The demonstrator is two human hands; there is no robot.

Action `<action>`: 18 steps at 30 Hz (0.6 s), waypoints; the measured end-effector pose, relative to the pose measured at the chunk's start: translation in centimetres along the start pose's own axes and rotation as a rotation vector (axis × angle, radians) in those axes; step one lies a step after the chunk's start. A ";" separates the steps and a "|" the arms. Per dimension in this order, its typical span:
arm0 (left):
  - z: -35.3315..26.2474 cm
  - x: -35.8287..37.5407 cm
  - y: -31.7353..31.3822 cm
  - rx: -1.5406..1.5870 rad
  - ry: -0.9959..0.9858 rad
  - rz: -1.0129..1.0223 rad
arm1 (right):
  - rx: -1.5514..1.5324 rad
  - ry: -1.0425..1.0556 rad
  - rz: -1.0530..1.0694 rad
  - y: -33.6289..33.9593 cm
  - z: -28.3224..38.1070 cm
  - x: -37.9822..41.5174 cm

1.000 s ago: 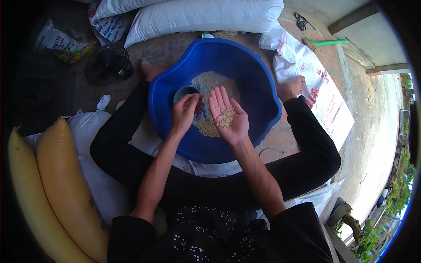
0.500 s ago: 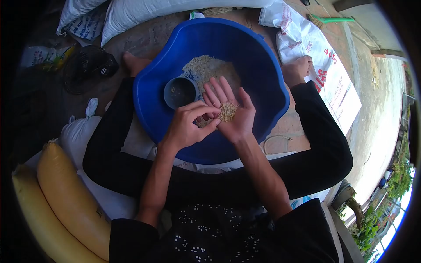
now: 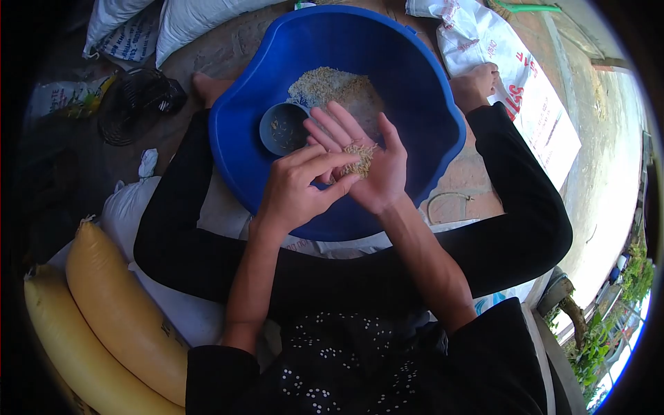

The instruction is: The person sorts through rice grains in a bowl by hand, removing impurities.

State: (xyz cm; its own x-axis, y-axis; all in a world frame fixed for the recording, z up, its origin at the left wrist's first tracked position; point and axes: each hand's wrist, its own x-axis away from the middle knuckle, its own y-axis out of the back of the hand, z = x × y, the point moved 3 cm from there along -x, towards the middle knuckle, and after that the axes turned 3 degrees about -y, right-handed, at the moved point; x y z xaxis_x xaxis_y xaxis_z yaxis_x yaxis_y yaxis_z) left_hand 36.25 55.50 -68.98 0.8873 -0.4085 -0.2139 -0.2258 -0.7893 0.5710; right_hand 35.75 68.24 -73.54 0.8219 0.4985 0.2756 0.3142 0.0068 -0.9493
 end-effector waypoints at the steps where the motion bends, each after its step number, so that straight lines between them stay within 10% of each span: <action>1: -0.1 0.0 0.0 -0.008 0.006 0.025 | 0.030 -0.006 -0.010 0.2 -0.1 0.0; 18: -0.5 0.7 -1.1 -0.018 0.041 0.088 | 0.077 -0.097 -0.042 1.2 -1.0 1.2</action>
State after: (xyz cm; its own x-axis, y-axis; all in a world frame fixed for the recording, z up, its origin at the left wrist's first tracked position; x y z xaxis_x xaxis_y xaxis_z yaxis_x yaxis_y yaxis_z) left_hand 37.33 56.28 -69.32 0.8801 -0.4568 -0.1297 -0.2967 -0.7423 0.6007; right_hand 37.59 67.93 -74.17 0.7577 0.5782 0.3026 0.3067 0.0937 -0.9472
